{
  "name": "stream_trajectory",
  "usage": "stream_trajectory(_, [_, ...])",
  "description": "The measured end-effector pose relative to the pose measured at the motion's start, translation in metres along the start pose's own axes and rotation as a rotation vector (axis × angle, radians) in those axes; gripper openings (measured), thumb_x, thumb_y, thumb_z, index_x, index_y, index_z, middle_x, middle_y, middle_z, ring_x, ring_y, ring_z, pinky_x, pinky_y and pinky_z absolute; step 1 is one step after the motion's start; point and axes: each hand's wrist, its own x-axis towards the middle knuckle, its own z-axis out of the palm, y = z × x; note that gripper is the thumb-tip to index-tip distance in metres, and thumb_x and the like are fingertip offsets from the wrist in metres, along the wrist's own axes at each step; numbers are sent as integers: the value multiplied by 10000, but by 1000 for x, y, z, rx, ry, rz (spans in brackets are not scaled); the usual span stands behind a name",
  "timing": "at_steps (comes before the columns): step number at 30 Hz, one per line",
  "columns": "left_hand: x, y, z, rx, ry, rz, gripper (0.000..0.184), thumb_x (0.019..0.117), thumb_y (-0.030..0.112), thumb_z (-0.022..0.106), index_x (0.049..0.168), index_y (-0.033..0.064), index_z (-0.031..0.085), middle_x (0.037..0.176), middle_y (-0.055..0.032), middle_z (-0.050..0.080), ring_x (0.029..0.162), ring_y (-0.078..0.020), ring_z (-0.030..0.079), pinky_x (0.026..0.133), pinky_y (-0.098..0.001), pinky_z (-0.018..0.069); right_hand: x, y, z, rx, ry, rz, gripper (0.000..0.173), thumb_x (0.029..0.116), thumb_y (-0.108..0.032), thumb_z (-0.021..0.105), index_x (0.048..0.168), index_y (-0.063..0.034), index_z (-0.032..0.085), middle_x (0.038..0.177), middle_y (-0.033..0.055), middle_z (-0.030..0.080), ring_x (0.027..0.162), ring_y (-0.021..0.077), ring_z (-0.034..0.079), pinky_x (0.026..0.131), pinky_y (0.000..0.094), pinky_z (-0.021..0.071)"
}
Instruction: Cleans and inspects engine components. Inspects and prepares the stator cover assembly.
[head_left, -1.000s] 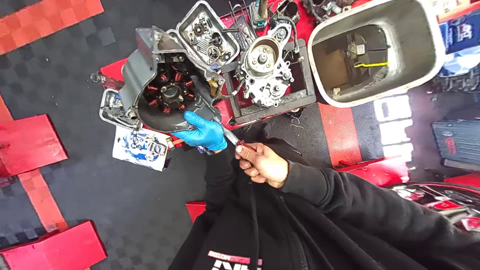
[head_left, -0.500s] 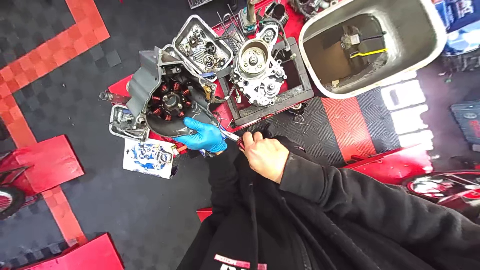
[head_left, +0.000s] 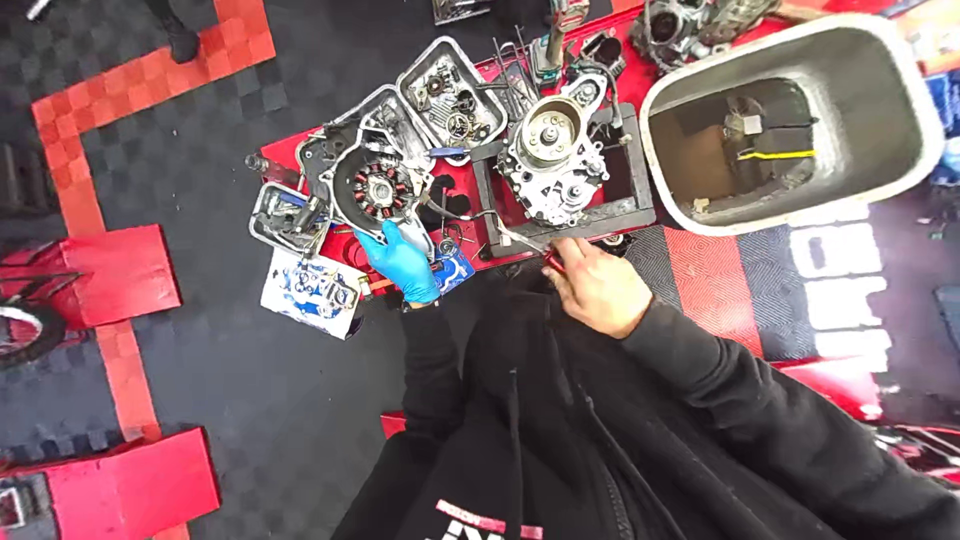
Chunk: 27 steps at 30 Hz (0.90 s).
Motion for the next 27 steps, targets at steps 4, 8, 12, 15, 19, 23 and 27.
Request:
stream_trajectory(4, [-13, -19, -17, 106, -46, -70, 508, 1010, 98, 602, 1493, 1, 481, 1405, -157, 615, 1286, -181, 609, 1106, -349, 492, -7, 49, 31, 23, -162, 77, 505, 1046, -431, 440, 1291, -14, 586, 1138, 257, 670, 972, 459, 698, 750, 647, 560])
stream_trajectory(8, [-19, -24, -36, 191, -83, -118, 483, 1017, 136, 603, 1474, 12, 509, 1347, -145, 655, 1244, -162, 636, 1083, -351, 514, -2, 77, 72, 154, -305, 224, 537, 1011, -435, 480, 1326, -9, 566, 1122, 252, 680, 1024, 439, 685, 858, 655, 536])
stream_trajectory(12, [-12, -11, -58, 272, -97, -97, 556, 1023, 149, 601, 1525, -20, 433, 1447, -176, 588, 1336, -161, 579, 1153, -328, 454, 30, 48, 102, 571, -481, 360, 553, 1023, -311, 439, 1547, -146, 377, 1008, 127, 690, 720, 249, 676, 624, 483, 578])
stream_trajectory(15, [-3, 5, -80, 336, -116, -63, 578, 1020, 163, 607, 1532, -28, 419, 1496, -187, 545, 1376, -164, 547, 1178, -323, 425, 69, 13, 132, 1069, -587, 522, 551, 1080, -262, 343, 1615, -229, 217, 992, 80, 681, 594, 183, 625, 484, 358, 546])
stream_trajectory(19, [-1, 34, -100, 348, -98, -73, 572, 1002, 130, 626, 1496, -84, 434, 1473, -214, 550, 1356, -165, 559, 1167, -312, 435, 132, -32, 176, 1135, -539, 723, 536, 1074, -334, 414, 1594, -242, 319, 1059, 157, 667, 726, 259, 657, 593, 429, 562])
stream_trajectory(23, [-13, 49, -110, 393, -116, -42, 514, 998, 93, 623, 1450, -104, 479, 1414, -224, 593, 1304, -167, 600, 1130, -311, 474, 175, -42, 214, 766, -429, 671, 672, 1065, -346, 433, 1659, -192, 160, 1473, 265, 526, 1219, 405, 636, 953, 587, 556])
stream_trajectory(27, [-22, 51, -116, 377, -186, -106, 476, 1003, 68, 601, 1446, -73, 498, 1371, -193, 627, 1231, -136, 640, 1078, -293, 510, 182, -36, 239, 508, -401, 571, 773, 1016, -307, 533, 1671, -191, 140, 1617, 308, 295, 1401, 454, 465, 1112, 552, 452])
